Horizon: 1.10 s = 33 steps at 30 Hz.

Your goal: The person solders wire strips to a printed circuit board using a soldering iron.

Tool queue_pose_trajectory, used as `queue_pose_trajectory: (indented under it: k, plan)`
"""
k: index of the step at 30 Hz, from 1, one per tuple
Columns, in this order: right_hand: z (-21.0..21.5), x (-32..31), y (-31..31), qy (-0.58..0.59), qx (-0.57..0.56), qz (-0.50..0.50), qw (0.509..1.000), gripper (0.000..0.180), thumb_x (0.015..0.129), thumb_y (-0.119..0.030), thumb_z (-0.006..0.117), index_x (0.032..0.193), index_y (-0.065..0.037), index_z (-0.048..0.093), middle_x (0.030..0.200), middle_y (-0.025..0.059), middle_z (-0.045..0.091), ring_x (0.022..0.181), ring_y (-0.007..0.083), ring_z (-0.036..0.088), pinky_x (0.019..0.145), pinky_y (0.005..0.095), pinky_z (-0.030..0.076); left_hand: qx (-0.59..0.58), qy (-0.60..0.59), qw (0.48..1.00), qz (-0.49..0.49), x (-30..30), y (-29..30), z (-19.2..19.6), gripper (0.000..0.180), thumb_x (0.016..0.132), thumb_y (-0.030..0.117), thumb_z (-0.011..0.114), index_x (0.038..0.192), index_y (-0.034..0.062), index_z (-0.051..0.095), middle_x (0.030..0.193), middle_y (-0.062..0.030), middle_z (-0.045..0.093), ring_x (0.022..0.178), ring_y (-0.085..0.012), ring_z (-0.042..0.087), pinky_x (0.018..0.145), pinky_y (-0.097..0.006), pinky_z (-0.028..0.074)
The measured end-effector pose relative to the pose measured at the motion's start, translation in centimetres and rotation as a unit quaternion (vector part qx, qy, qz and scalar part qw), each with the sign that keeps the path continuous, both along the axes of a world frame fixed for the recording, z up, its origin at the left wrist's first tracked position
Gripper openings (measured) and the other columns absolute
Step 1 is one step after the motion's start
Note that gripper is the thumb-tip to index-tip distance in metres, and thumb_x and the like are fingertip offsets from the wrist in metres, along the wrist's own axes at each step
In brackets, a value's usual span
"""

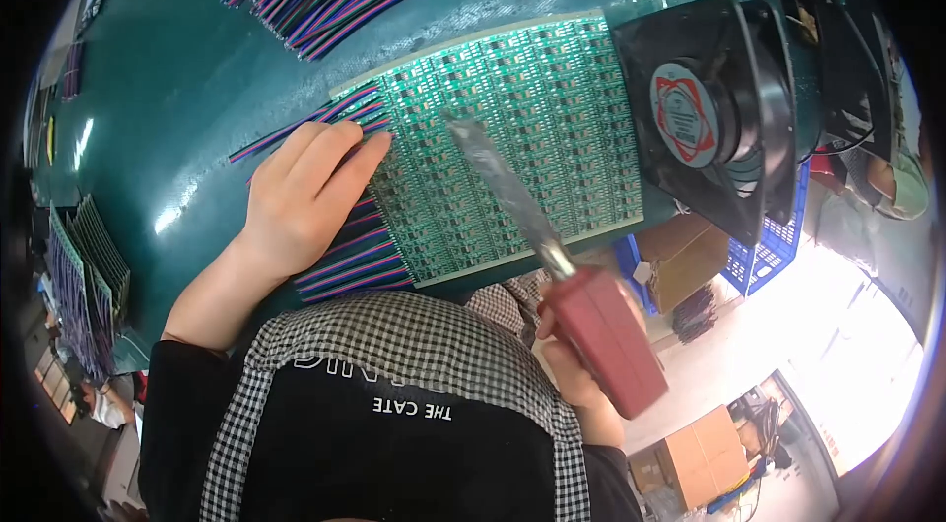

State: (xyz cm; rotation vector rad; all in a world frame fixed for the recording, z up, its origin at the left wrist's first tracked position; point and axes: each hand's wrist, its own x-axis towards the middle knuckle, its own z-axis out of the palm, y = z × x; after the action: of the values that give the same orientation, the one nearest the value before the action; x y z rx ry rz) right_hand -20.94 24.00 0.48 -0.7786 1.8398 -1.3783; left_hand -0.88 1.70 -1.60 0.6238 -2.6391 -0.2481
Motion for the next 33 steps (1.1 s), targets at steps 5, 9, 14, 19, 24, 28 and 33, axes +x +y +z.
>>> queue_pose_trajectory:
  k: [5, 9, 14, 19, 24, 28, 33]
  plan:
    - [-1.4, -0.6, 0.2, 0.015, 0.063, 0.143, 0.988, 0.058, 0.077, -0.044, 0.076, 0.112, -0.001, 0.061, 0.088, 0.0103, 0.065, 0.076, 0.0255, 0.063, 0.071, 0.0356, 0.05, 0.019, 0.007, 1.0, 0.009, 0.2, 0.0, -0.2, 0.034, 0.063, 0.006, 0.065, 0.095, -0.0012, 0.068, 0.09, -0.0106, 0.057, 0.072, -0.0221, 0.059, 0.061, -0.031, 0.051]
    - [-0.3, -1.1, -0.6, 0.111, 0.112, 0.205, 0.966, 0.068, 0.075, -0.049, 0.077, 0.117, 0.002, 0.059, 0.089, 0.0089, 0.065, 0.071, 0.0225, 0.064, 0.067, 0.0321, 0.05, 0.025, 0.01, 1.0, 0.006, 0.2, -0.1, -0.4, 0.035, 0.062, 0.006, 0.065, 0.096, -0.0017, 0.068, 0.09, -0.0106, 0.056, 0.071, -0.0219, 0.058, 0.06, -0.03, 0.051]
    - [-0.3, -0.4, -1.7, -0.03, 0.108, 0.144, 0.983, 0.077, 0.074, -0.053, 0.076, 0.118, 0.006, 0.056, 0.087, 0.0074, 0.064, 0.064, 0.0126, 0.063, 0.06, 0.0244, 0.048, 0.022, 0.037, 0.999, 0.01, 0.1, -0.1, -0.7, 0.035, 0.061, 0.005, 0.065, 0.095, -0.0023, 0.068, 0.088, -0.0111, 0.056, 0.07, -0.0218, 0.058, 0.059, -0.03, 0.05]
    - [-1.1, -0.9, -1.0, -0.013, 0.102, 0.167, 0.98, 0.073, 0.075, -0.053, 0.075, 0.117, 0.004, 0.058, 0.088, 0.0085, 0.064, 0.068, 0.016, 0.063, 0.062, 0.0261, 0.049, 0.019, 0.046, 0.999, 0.008, 0.1, -0.3, -0.9, 0.035, 0.06, 0.005, 0.066, 0.094, -0.0027, 0.069, 0.088, -0.0113, 0.056, 0.07, -0.0221, 0.058, 0.058, -0.03, 0.049]
    - [-1.4, -1.5, 0.4, 0.114, 0.117, 0.215, 0.963, 0.064, 0.077, -0.054, 0.073, 0.114, -0.002, 0.062, 0.103, 0.0146, 0.065, 0.086, 0.0306, 0.066, 0.074, 0.0352, 0.051, -0.019, 0.047, 0.999, -0.01, -0.1, -0.6, -1.1, 0.027, 0.063, 0.008, 0.064, 0.087, -0.0017, 0.064, 0.086, -0.0073, 0.053, 0.069, -0.017, 0.056, 0.052, -0.025, 0.048]
    - [-2.2, -1.6, 1.3, 0.044, 0.09, 0.21, 0.973, 0.069, 0.075, -0.055, 0.073, 0.117, -0.002, 0.06, 0.11, 0.0162, 0.065, 0.092, 0.034, 0.065, 0.077, 0.0391, 0.051, 0.019, 0.026, 0.999, 0.009, 0.0, 0.0, -0.7, 0.033, 0.06, 0.005, 0.065, 0.093, -0.0025, 0.069, 0.088, -0.0118, 0.056, 0.07, -0.0221, 0.059, 0.058, -0.03, 0.05]
    - [-2.4, -1.2, 2.5, 0.152, 0.117, 0.202, 0.96, 0.079, 0.072, -0.055, 0.076, 0.125, 0.0, 0.053, 0.11, 0.0156, 0.064, 0.089, 0.0319, 0.065, 0.076, 0.0377, 0.05, -0.049, 0.039, 0.998, -0.009, -0.1, -0.4, -1.2, 0.026, 0.062, 0.007, 0.064, 0.087, -0.0019, 0.065, 0.087, -0.0076, 0.055, 0.07, -0.0163, 0.056, 0.052, -0.023, 0.047]
